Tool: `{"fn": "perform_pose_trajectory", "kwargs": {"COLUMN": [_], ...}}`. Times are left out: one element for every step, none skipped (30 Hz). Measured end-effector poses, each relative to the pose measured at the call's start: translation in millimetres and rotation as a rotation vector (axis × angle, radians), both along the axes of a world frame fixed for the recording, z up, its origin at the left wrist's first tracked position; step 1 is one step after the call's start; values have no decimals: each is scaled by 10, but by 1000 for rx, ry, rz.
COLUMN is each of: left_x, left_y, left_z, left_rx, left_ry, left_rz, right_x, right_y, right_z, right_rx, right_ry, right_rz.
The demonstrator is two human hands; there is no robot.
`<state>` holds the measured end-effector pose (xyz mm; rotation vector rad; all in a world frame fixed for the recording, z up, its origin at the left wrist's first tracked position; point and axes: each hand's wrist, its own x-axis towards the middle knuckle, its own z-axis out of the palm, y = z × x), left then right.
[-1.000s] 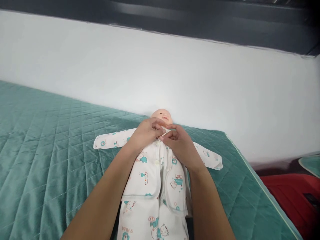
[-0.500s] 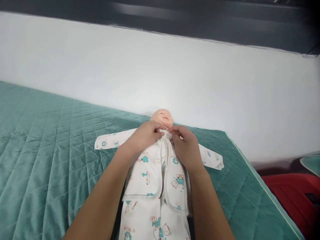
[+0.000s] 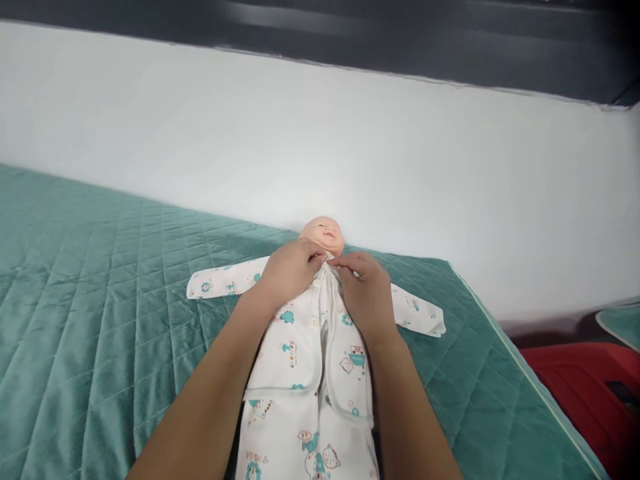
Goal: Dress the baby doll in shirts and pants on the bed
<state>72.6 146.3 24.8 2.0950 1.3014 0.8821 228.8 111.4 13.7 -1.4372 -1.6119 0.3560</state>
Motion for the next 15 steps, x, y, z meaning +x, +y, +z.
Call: {"fn": "perform_pose_trajectory", "kwargs": {"left_x": [4, 7, 9, 9, 9, 8, 6, 4, 2, 1, 0, 0, 1, 2, 4], "left_y": [-4, -6, -7, -7, -5, -3, -1, 2, 5, 9, 12, 16, 19, 21, 22], "left_z": [6, 10, 13, 13, 10, 5, -1, -9, -18, -26, -33, -38, -40, -39, -34], "left_rx": [1, -5, -16, -26, -34, -40, -45, -49, -49, -49, -48, -49, -50, -55, -63], "left_ry": [3, -2, -13, -29, -45, -61, -74, -83, -90, -96, -102, -104, -106, -106, -104], "left_rz": [4, 3, -3, -13, -20, -25, -26, -28, -29, -32, -35, -36, -33, -27, -18], "right_x": [0, 0, 0, 0, 0, 1, 2, 4, 7, 10, 14, 17, 20, 20, 19], "right_y": [1, 4, 7, 11, 15, 18, 21, 24, 27, 31, 34, 38, 41, 43, 43], "right_z": [0, -1, -3, -6, -10, -14, -19, -23, -27, -32, -36, -40, -42, -43, -41], "right_rx": [-5, -11, -17, -23, -27, -29, -30, -34, -41, -52, -66, -79, -91, -98, -102], "right_ry": [-6, -15, -30, -52, -79, -110, -136, -153, -158, -151, -135, -115, -94, -77, -67], "right_rz": [6, 10, 13, 14, 17, 19, 22, 26, 31, 38, 44, 47, 49, 49, 47]}}
